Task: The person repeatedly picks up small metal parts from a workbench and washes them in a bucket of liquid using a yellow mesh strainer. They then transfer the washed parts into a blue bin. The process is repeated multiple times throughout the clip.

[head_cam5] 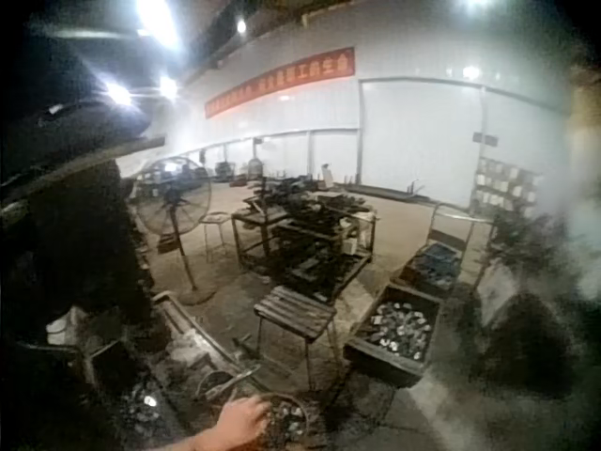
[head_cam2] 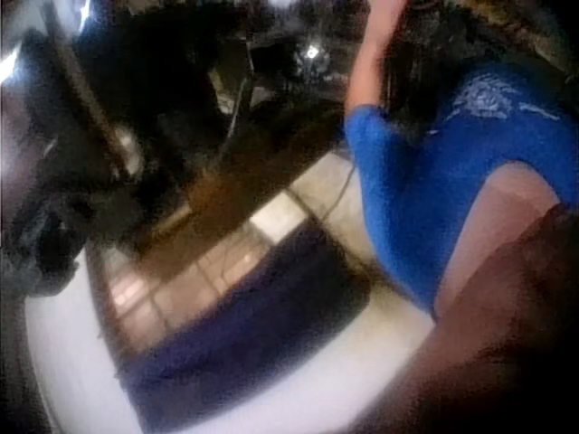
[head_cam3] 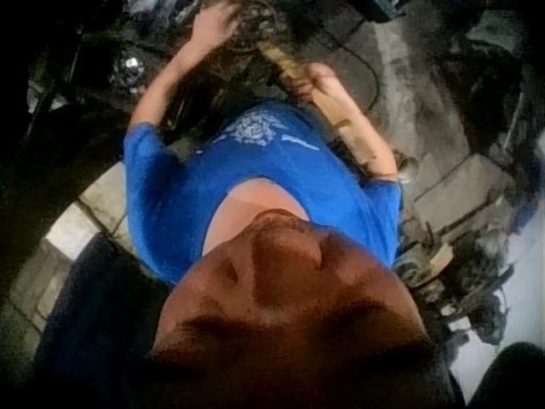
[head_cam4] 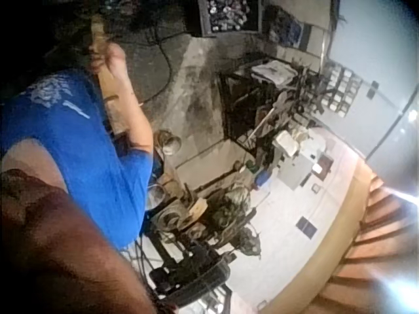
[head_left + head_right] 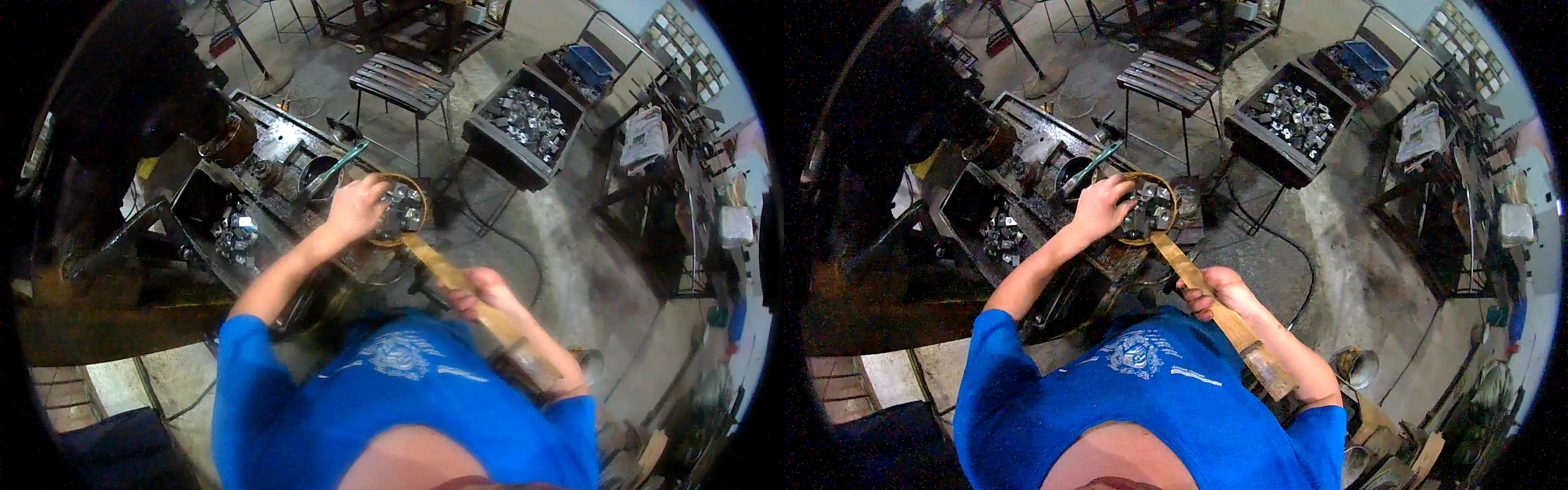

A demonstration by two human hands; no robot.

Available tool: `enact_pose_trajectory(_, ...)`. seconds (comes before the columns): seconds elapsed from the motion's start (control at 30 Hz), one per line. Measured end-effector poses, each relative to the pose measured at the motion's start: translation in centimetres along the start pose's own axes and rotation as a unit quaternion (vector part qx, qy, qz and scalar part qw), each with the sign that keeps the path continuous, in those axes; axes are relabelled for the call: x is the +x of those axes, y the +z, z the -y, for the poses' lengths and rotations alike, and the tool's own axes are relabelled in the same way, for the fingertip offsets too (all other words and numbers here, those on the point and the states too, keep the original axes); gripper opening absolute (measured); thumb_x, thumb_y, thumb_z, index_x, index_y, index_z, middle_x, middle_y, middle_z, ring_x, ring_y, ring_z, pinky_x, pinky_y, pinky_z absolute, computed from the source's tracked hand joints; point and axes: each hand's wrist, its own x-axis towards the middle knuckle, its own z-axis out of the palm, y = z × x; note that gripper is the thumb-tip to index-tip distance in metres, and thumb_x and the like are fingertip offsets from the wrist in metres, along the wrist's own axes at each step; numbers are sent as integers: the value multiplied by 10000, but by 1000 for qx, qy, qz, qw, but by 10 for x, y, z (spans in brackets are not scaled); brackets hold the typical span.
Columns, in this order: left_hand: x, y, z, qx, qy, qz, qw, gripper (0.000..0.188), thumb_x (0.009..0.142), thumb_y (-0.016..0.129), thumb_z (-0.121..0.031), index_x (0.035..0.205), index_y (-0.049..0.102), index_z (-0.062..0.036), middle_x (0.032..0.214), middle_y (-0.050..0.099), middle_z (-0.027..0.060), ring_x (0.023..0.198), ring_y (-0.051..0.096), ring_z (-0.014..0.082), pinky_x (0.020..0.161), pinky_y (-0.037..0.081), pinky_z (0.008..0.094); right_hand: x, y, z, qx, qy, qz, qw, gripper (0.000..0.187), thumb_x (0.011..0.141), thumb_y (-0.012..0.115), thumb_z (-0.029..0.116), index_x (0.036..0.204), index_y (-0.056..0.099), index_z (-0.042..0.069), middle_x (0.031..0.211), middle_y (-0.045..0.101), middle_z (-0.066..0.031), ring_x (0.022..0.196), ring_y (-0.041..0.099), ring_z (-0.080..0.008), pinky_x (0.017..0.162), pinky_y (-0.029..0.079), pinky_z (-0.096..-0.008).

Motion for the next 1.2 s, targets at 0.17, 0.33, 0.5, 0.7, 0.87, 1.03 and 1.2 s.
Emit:
enact_pose_trajectory(0.17, -8, 6, 9, -59, 64, 11, 996, 224, 682, 598, -83, 902, 571, -49, 930, 560, 113, 787, 561, 294, 649, 466, 349, 1, -3, -2, -4, -1, 4, 1000, 343, 784, 411, 234, 1030, 442, -3, 697, 389, -1, 526, 370, -69, 434, 340, -220)
enact_pose_trajectory(0.33, -10, 22, 12, -36, 34, 8, 999, 254, 678, 563, -14, 931, 558, -29, 963, 547, 138, 856, 544, 307, 709, 455, 362, 2, -3, -1, -36, -6, 14, 999, 351, 771, 430, 238, 1027, 442, -2, 686, 397, -1, 514, 370, -71, 435, 340, -218)
enact_pose_trajectory(0.5, -6, 37, 12, -87, 8, -56, 995, 272, 693, 554, 7, 965, 544, -1, 1021, 537, 151, 927, 531, 317, 771, 447, 348, -2, 0, 0, -21, 6, -4, 1000, 365, 764, 420, 242, 1042, 448, 7, 684, 416, -4, 515, 398, -77, 435, 346, -216)
enact_pose_trajectory(0.7, -25, -32, -10, -106, -89, -170, 976, 281, 730, 599, -73, 994, 553, 11, 943, 590, 142, 852, 581, 258, 735, 456, 300, -27, 28, -7, -192, -10, -126, 973, 373, 777, 362, 193, 1095, 431, 12, 783, 514, -77, 557, 483, -118, 459, 449, -279)
enact_pose_trajectory(0.87, -119, -12, -59, -476, -280, 94, 829, 267, 816, 547, -188, 982, 568, 20, 864, 615, 77, 768, 562, 113, 702, 452, 275, -52, 41, -16, -96, 55, -104, 988, 324, 761, 396, 173, 1060, 439, 56, 677, 450, -34, 496, 396, -66, 370, 353, -190)
enact_pose_trajectory(1.03, -120, 64, -104, -781, -361, 148, 488, 442, 845, 446, -404, 1062, 502, -22, 934, 589, 117, 840, 582, 225, 702, 480, 346, -44, 33, -26, -98, 8, -100, 990, 300, 722, 422, 161, 1005, 453, 67, 631, 362, 13, 463, 314, -41, 347, 251, -163)
enact_pose_trajectory(1.2, -69, 74, -118, -908, -277, 138, 282, 466, 853, 396, -420, 1174, 400, -82, 1070, 518, 180, 995, 503, 337, 793, 433, 438, -37, 32, -54, -78, -56, -90, 991, 278, 683, 435, 120, 950, 471, 51, 622, 357, 17, 456, 299, -41, 336, 230, -158)
